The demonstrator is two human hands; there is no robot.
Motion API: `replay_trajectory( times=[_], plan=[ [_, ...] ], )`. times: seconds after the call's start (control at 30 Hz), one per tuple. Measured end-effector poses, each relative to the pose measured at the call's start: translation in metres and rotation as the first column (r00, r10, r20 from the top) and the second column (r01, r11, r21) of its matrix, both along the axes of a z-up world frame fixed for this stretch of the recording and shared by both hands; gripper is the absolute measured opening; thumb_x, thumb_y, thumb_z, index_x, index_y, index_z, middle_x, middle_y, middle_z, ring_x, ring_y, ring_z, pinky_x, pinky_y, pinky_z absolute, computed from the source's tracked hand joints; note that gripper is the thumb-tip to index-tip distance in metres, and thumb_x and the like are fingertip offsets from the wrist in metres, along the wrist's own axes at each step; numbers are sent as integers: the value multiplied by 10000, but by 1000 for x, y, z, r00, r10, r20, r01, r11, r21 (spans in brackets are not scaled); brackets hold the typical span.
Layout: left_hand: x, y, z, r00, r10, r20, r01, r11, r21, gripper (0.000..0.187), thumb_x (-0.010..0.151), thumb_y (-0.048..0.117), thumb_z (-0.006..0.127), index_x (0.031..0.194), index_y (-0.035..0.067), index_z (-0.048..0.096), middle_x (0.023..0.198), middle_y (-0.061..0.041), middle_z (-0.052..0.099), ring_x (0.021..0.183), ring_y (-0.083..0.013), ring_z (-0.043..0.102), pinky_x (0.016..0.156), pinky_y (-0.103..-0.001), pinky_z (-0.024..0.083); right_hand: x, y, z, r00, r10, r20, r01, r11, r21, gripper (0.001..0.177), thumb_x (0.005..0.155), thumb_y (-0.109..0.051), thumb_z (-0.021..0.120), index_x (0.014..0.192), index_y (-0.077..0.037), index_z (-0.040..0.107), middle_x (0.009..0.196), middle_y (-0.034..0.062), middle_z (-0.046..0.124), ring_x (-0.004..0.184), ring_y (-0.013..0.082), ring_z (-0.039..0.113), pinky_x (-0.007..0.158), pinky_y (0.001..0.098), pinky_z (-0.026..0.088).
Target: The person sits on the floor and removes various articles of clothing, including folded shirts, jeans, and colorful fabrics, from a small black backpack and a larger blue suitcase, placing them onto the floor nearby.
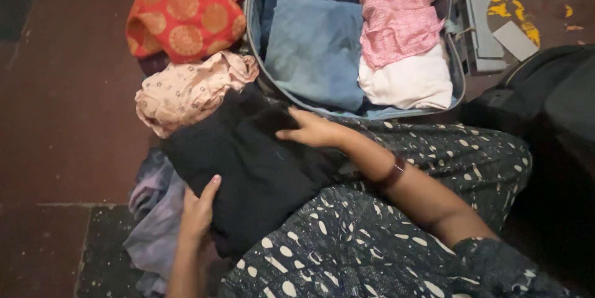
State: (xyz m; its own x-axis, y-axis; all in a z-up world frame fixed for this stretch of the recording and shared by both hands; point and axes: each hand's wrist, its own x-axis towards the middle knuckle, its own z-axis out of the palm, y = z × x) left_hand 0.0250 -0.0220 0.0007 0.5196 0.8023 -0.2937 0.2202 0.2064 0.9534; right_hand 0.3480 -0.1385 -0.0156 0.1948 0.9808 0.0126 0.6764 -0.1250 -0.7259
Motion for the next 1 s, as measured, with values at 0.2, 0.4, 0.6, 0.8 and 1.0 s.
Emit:
replay_trajectory(
  times=[0.2, 0.4, 0.6, 0.8, 1.0],
  plan=[
    [100, 24, 55, 856, -515, 36, 448, 775, 445, 684, 1029, 315, 542, 1540, -83, 321, 1599, -214, 406, 1496, -317, 369, 1227, -361, 248, 68, -75, 72, 839, -283, -464, 373, 921, 112, 480, 965, -211, 707, 1401, -62, 573, 1234, 20, 677, 1114, 151, 611, 996, 324, 511],
    [299, 21, 38, 739, -669, 84, 498, 626, 601, 628, 1090, 389, 483, 1529, -48, 379, 1546, -264, 509, 1481, -329, 449, 1215, -370, 321, 193, -147, 77, 868, -427, -252, 496, 771, 400, 416, 1023, -170, 717, 1402, -44, 599, 1294, -1, 663, 1191, 130, 590, 1068, 313, 485],
    [418, -15, -22, 831, -557, 4, 424, 637, 644, 840, 982, 305, 644, 1599, 6, 160, 1412, -348, 504, 1293, -484, 519, 1068, -457, 440, 320, -211, -4, 624, -739, 254, 688, 674, 269, 777, 1005, -330, 841, 1389, 195, 416, 1309, 403, 530, 1248, 480, 518, 1021, 483, 433],
    [410, -27, -48, 781, -615, -104, 439, 424, 792, 903, 821, 29, 727, 1576, 69, 233, 1423, -317, 518, 1298, -477, 520, 1056, -479, 436, 326, -188, -49, 468, -812, 348, 862, 507, 25, 625, 878, -301, 777, 1338, 55, 548, 1273, 329, 624, 1212, 474, 589, 1030, 494, 469],
    [426, -44, -23, 895, -327, -304, 416, 365, 833, 722, 857, -70, 606, 1495, 250, 500, 1153, -155, 635, 1060, -400, 626, 894, -522, 509, 315, -151, -56, 272, -930, 248, 921, 327, 213, 520, 943, -169, 674, 1394, 18, 495, 1197, 335, 660, 1132, 503, 626, 977, 535, 485]
  ],
)
